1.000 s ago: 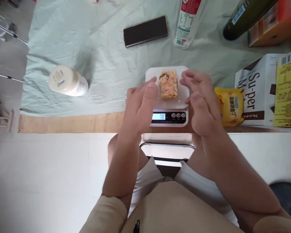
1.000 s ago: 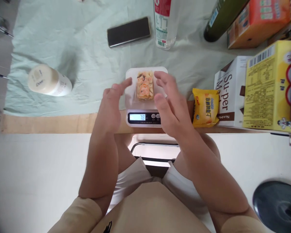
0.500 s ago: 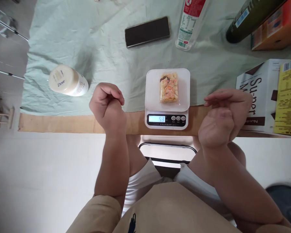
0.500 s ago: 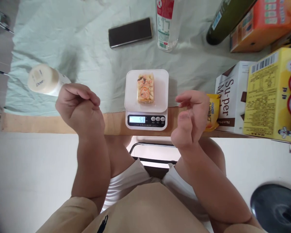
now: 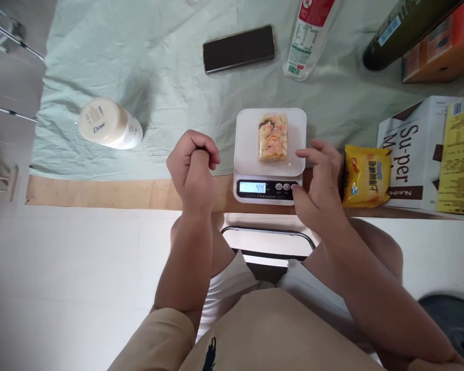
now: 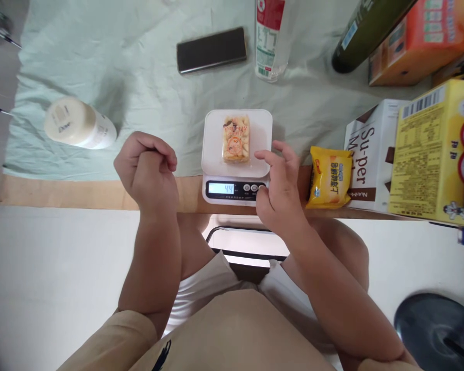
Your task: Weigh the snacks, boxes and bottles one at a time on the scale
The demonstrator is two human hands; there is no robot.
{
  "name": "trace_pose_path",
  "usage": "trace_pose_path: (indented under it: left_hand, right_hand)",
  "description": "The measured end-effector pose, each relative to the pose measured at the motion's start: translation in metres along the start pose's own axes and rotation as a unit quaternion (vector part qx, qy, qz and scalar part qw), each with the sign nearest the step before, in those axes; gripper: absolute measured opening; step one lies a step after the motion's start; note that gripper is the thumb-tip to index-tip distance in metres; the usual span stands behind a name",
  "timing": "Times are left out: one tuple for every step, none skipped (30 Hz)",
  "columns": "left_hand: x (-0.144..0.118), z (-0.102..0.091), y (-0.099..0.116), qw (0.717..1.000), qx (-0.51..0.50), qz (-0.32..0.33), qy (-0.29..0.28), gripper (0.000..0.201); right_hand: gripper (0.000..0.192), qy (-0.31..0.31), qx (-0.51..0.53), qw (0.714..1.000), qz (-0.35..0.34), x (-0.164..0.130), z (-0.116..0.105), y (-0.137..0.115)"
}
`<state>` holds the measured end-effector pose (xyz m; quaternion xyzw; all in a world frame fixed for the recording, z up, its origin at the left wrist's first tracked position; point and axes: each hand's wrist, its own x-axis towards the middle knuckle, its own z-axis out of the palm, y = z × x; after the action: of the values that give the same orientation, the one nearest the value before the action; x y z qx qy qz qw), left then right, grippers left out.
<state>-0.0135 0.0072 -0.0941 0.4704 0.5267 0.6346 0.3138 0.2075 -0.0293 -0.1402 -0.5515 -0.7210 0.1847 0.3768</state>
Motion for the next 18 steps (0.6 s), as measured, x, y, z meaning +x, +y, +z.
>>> trace_pose_path:
  left_hand:
    - [0.0001, -0.0001, 0.0003, 1.000, 0.000, -0.001, 0.000, 0.029]
    - [0.0001, -0.0002, 0.0008, 1.000, 0.000, -0.003, -0.001, 0.030]
    - [0.0002, -0.0001, 0.0014, 1.000, -0.001, -0.004, -0.002, 0.030]
    - [0.0002, 0.0002, 0.0021, 1.000, -0.003, -0.005, -0.001, 0.030]
    - [0.0004, 0.0006, 0.0026, 1.000, -0.005, -0.004, 0.001, 0.031]
    - [0.0007, 0.0011, 0.0030, 1.000, -0.009, -0.002, 0.004, 0.031]
    - [0.0010, 0.0017, 0.0032, 1.000, -0.013, 0.000, 0.008, 0.031]
    - [0.0014, 0.0024, 0.0032, 1.000, -0.016, 0.001, 0.010, 0.031]
    - [0.0017, 0.0030, 0.0029, 1.000, -0.017, 0.001, 0.011, 0.031]
    - [0.0021, 0.0036, 0.0025, 1.000, -0.018, -0.001, 0.012, 0.030]
    - [0.0024, 0.0040, 0.0019, 1.000, -0.019, -0.004, 0.012, 0.029]
    - [0.0025, 0.0044, 0.0012, 1.000, -0.019, -0.007, 0.014, 0.028]
    - [0.0026, 0.0046, 0.0004, 1.000, -0.018, -0.010, 0.013, 0.027]
    - [0.0025, 0.0047, -0.0003, 1.000, -0.015, -0.014, 0.012, 0.026]
    - [0.0023, 0.0047, -0.0009, 1.000, -0.012, -0.017, 0.008, 0.025]
    - [0.0020, 0.0047, -0.0014, 1.000, -0.009, -0.021, 0.001, 0.025]
    - [0.0016, 0.0049, -0.0017, 1.000, 0.002, -0.026, -0.013, 0.024]
    - [0.0012, 0.0052, -0.0019, 0.999, 0.024, -0.030, -0.035, 0.024]
  right_hand:
    - [0.065, -0.004, -0.003, 1.000, 0.006, -0.0009, -0.0003, 0.0014]
    - [0.063, -0.006, -0.004, 1.000, 0.012, -0.0015, -0.0007, 0.0027]
    - [0.062, -0.007, -0.004, 1.000, 0.019, -0.0020, -0.0012, 0.0036]
    - [0.060, -0.011, -0.002, 1.000, 0.027, -0.0022, -0.0019, 0.0041]
    - [0.060, -0.017, 0.002, 0.999, 0.038, -0.0022, -0.0025, 0.0041]
    - [0.061, -0.026, 0.008, 0.998, 0.049, -0.0020, -0.0031, 0.0037]
    - [0.062, -0.035, 0.016, 0.998, 0.058, -0.0018, -0.0035, 0.0031]
    - [0.064, -0.044, 0.025, 0.997, 0.066, -0.0015, -0.0036, 0.0024]
    - [0.066, -0.050, 0.034, 0.996, 0.070, -0.0015, -0.0033, 0.0018]
    - [0.067, -0.053, 0.041, 0.995, 0.070, -0.0016, -0.0026, 0.0015]
    - [0.068, -0.051, 0.047, 0.995, 0.068, -0.0019, -0.0018, 0.0015]
    - [0.067, -0.044, 0.051, 0.996, 0.064, -0.0025, -0.0008, 0.0019]
    - [0.066, -0.031, 0.055, 0.996, 0.061, -0.0031, 0.0001, 0.0026]
    - [0.066, -0.016, 0.059, 0.996, 0.057, -0.0035, 0.0008, 0.0036]
    - [0.066, 0.002, 0.064, 0.997, 0.053, -0.0035, 0.0012, 0.0045]
    - [0.065, 0.021, 0.070, 0.996, 0.047, -0.0027, 0.0012, 0.0053]
    - [0.063, 0.040, 0.077, 0.995, 0.040, -0.0011, 0.0009, 0.0057]
    - [0.059, 0.057, 0.082, 0.995, 0.030, 0.0016, 0.0005, 0.0054]
